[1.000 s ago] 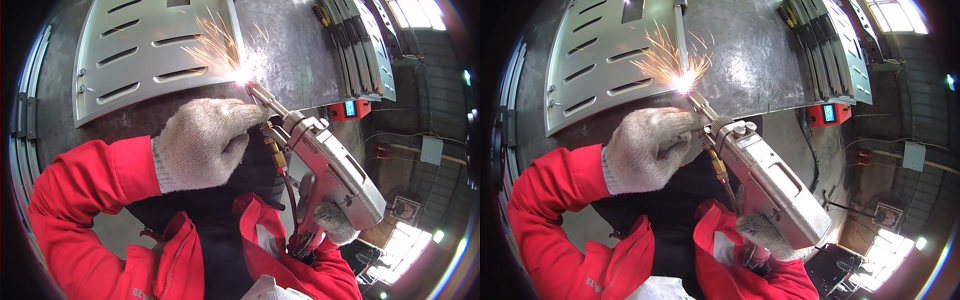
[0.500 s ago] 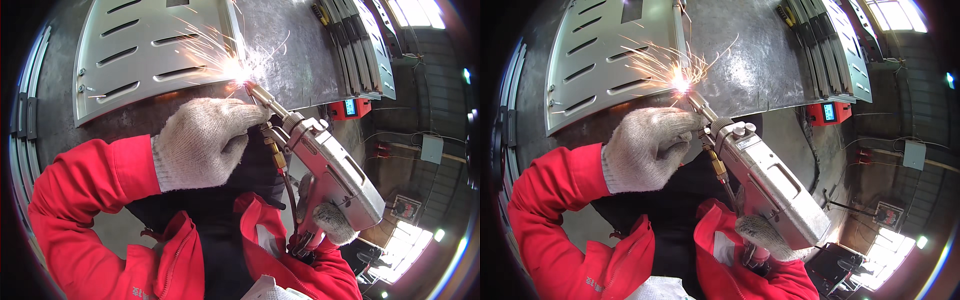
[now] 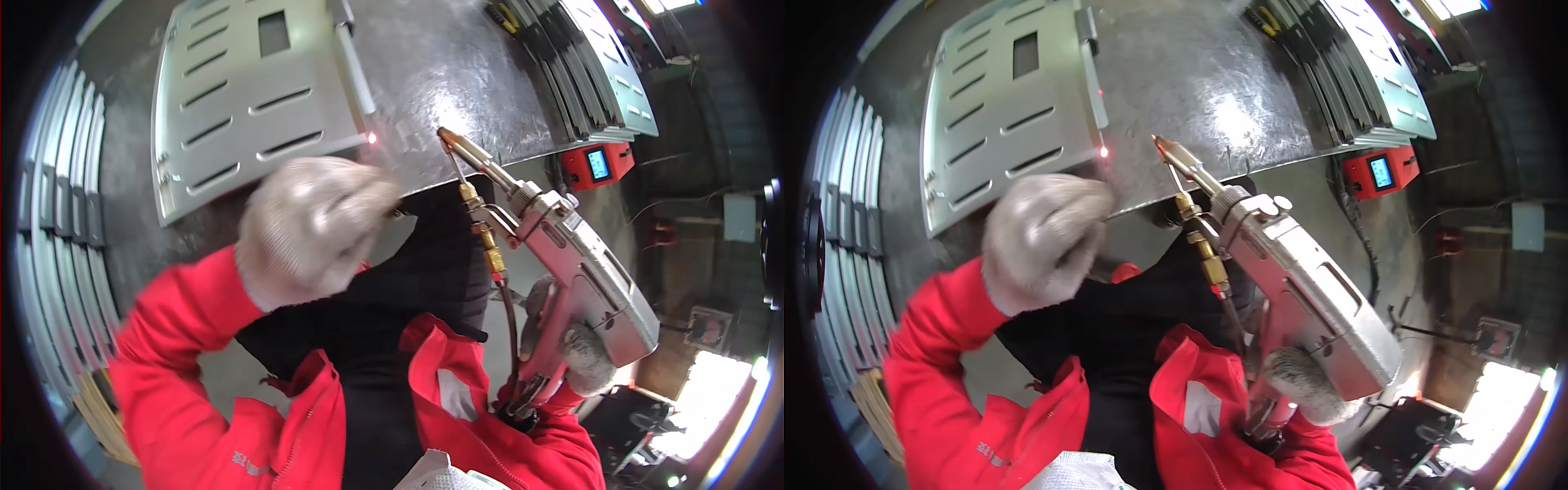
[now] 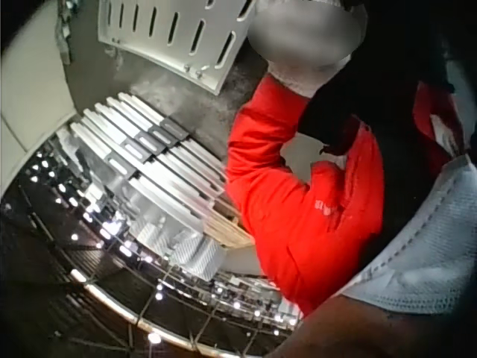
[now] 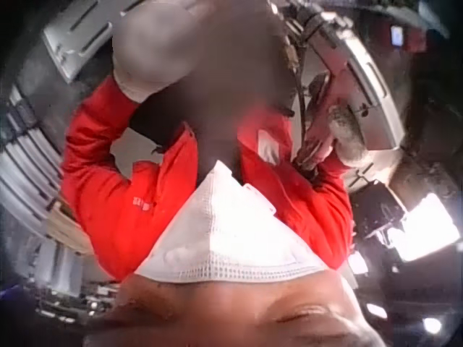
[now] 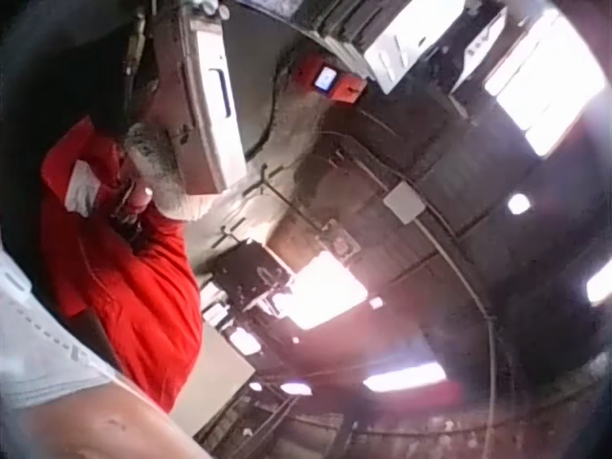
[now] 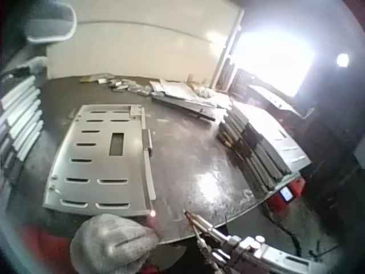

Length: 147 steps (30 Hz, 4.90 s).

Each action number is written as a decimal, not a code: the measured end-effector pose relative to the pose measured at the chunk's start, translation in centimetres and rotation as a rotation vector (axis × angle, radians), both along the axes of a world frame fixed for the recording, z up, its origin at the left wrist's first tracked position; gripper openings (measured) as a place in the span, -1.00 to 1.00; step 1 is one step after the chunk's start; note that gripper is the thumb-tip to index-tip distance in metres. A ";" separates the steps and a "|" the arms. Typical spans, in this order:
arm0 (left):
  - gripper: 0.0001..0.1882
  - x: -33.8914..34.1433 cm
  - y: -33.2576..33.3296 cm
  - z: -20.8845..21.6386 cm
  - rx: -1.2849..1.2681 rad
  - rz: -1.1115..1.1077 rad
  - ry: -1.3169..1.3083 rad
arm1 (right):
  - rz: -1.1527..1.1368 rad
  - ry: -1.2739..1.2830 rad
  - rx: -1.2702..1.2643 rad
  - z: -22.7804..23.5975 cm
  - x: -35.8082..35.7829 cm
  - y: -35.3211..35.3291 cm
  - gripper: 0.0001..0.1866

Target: Performing spot welding on metal sheets using a handheld welding gun.

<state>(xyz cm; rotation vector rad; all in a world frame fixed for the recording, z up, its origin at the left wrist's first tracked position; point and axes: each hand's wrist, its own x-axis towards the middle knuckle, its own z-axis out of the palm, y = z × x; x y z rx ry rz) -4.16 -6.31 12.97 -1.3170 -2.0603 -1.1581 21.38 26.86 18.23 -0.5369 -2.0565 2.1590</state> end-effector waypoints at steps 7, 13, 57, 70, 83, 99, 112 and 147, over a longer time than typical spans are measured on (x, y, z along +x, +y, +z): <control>-0.80 -0.2 -6.7 -0.1 -0.219 0.525 -0.201 | 0.027 0.099 -0.096 1.1 0.9 -2.6 -0.27; -0.69 2.8 -2.3 -2.2 0.053 0.584 0.050 | 0.317 0.071 -0.353 1.7 -3.4 -9.7 -0.30; -0.71 7.1 -7.5 -6.4 0.125 0.420 -0.057 | 0.456 0.113 0.031 1.4 -5.9 -17.8 -0.08; -0.65 7.2 -7.6 -6.8 0.139 0.424 -0.063 | 0.330 -0.236 0.122 1.9 -6.1 -18.0 -0.10; -0.63 7.4 -7.5 -6.7 0.098 0.437 -0.033 | 0.454 0.063 0.249 0.1 -4.7 -17.0 -0.09; -0.48 7.8 -7.8 -6.6 0.035 0.405 -0.116 | 0.484 0.045 0.216 0.3 -5.1 -18.0 -0.04; -0.50 7.7 -7.6 -6.4 0.109 0.375 -0.104 | 0.586 0.097 0.700 2.1 -5.2 -18.2 -0.01; -0.37 -0.1 8.4 -1.8 -0.376 0.865 0.021 | -0.183 -0.037 0.097 6.5 0.5 -4.0 -0.57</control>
